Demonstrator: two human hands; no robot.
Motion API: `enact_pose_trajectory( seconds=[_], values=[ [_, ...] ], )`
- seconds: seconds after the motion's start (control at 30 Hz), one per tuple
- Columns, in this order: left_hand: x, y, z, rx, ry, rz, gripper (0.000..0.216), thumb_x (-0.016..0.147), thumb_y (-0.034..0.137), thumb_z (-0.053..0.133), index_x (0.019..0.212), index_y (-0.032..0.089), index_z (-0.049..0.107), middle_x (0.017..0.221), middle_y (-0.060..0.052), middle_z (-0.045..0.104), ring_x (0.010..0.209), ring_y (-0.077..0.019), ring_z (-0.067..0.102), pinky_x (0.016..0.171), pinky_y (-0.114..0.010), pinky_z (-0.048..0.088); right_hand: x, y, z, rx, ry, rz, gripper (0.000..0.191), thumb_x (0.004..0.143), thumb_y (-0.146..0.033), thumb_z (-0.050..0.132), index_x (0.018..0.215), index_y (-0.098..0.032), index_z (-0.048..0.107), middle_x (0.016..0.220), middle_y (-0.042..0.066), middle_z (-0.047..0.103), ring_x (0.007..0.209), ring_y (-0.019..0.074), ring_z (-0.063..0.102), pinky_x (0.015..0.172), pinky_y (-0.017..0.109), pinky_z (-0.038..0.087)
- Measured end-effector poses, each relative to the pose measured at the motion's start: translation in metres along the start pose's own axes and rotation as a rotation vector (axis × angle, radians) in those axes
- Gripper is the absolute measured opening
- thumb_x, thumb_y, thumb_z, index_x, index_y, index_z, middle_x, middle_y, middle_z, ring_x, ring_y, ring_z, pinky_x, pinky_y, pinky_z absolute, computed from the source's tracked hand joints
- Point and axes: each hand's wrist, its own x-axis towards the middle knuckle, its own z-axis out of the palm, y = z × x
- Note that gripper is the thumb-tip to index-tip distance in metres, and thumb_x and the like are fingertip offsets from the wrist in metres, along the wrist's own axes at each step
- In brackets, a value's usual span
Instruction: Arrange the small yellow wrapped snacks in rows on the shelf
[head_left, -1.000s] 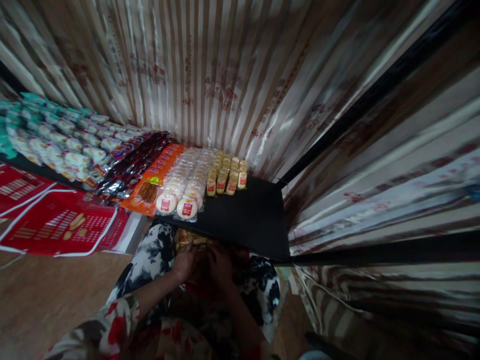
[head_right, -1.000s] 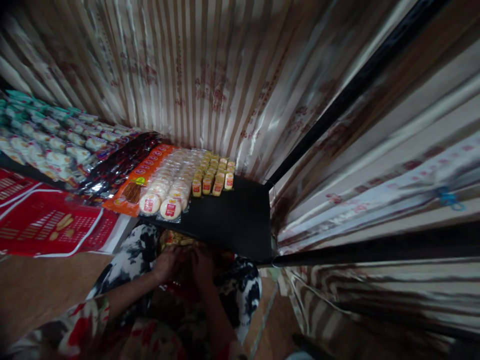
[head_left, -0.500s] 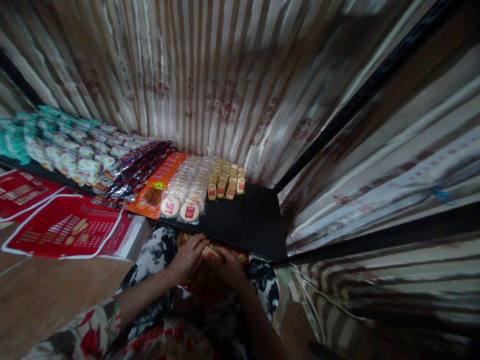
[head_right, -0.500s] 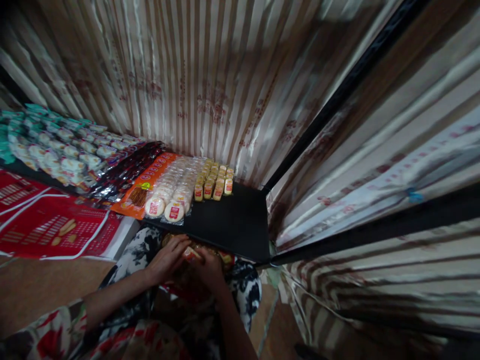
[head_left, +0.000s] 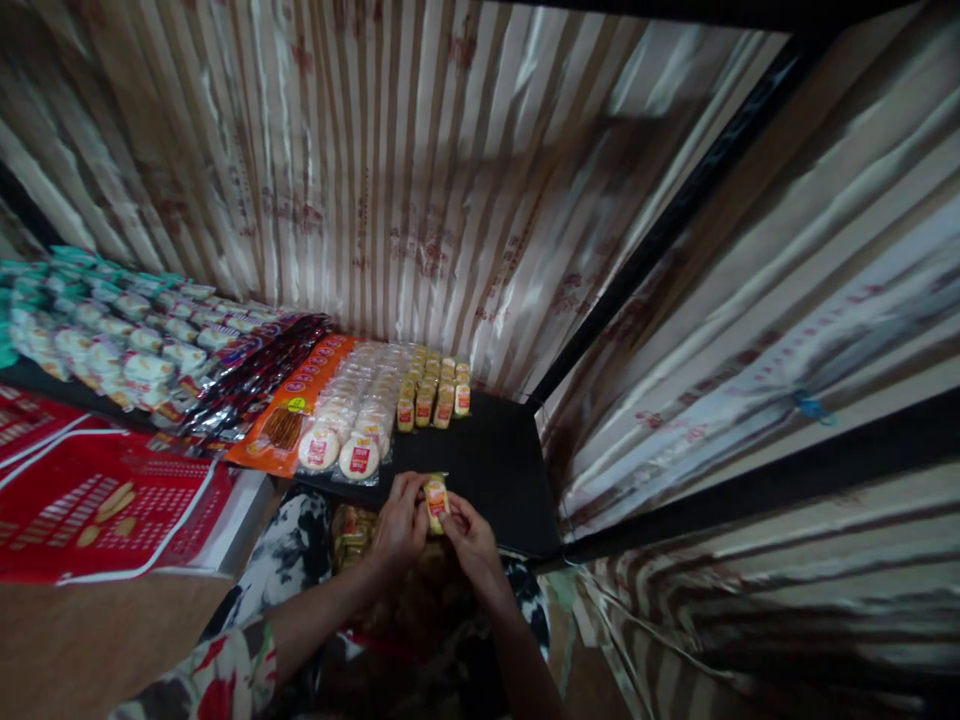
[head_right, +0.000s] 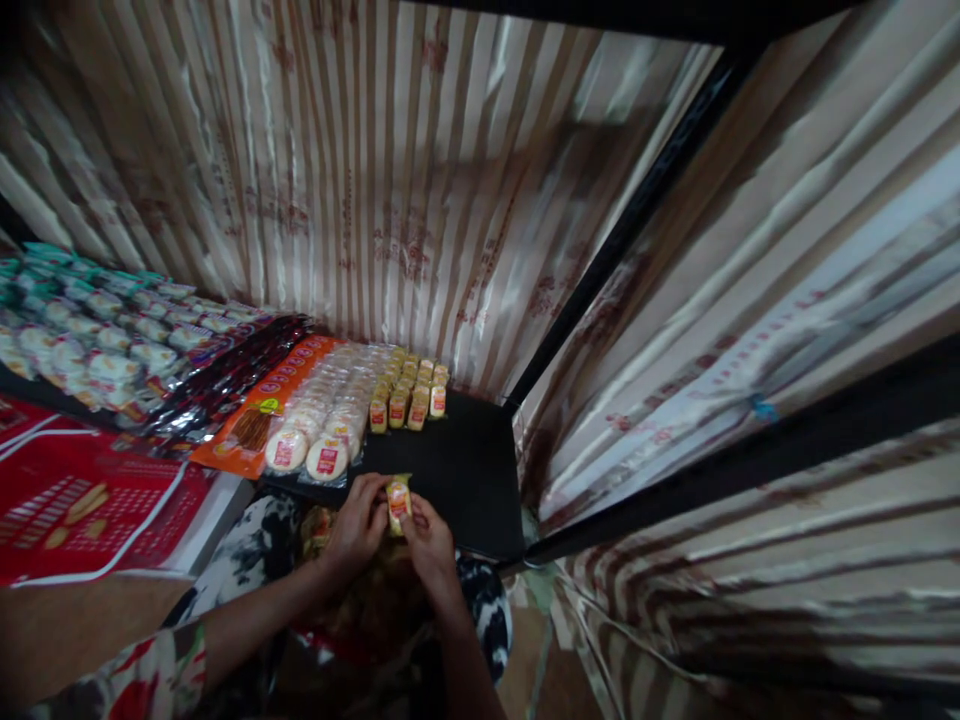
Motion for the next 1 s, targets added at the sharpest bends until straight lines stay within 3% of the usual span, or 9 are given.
enact_pose_trajectory(
  seconds=[0.23,0.47,0.73,1.0],
  values=[
    [0.036,0.012,0.023,-0.05,-0.016,0.01,0.041,0.075,0.005,0.037,0.112,0.015,0.05,0.114,-0.011,0.047,0.11,-0.0189,0.049,0.098,-0.037,0.042,0.048,0.003,-0.024,-0.275,0.282,-0.132,0.039,0.065,-0.039,0.064,0.097,-0.018,0.066,0.093,0.007,0.065,0.083,0.0201,0.062,0.075,0.031,0.051],
    [0.079,0.018,0.055,-0.028,-0.114,-0.05,0.042,0.076,0.007,0.037,0.114,0.014,0.053,0.124,-0.011,0.049,0.119,-0.0187,0.044,0.106,-0.036,0.034,0.109,0.0,-0.043,-0.445,0.423,-0.174,0.039,0.07,-0.039,0.053,0.101,-0.018,0.065,0.093,0.007,0.065,0.078,0.0185,0.062,0.072,0.029,0.049],
    [0.113,0.014,0.079,-0.061,-0.165,-0.241,0.043,0.082,0.018,0.037,0.122,0.012,0.051,0.136,-0.01,0.044,0.128,-0.0189,0.037,0.11,-0.034,0.026,0.167,-0.003,-0.053,-0.613,0.463,-0.215,0.039,0.072,-0.04,0.049,0.1,-0.019,0.065,0.089,0.006,0.066,0.08,0.019,0.061,0.076,0.03,0.048],
    [0.126,-0.001,0.091,-0.102,-0.149,-0.329,0.048,0.084,0.021,0.035,0.13,0.008,0.042,0.141,-0.012,0.037,0.131,-0.0183,0.031,0.111,-0.033,0.023,0.188,0.001,-0.05,-0.669,0.393,-0.219,0.038,0.074,-0.035,0.047,0.105,-0.02,0.064,0.103,0.007,0.065,0.093,0.0203,0.06,0.082,0.032,0.046]
  ],
)
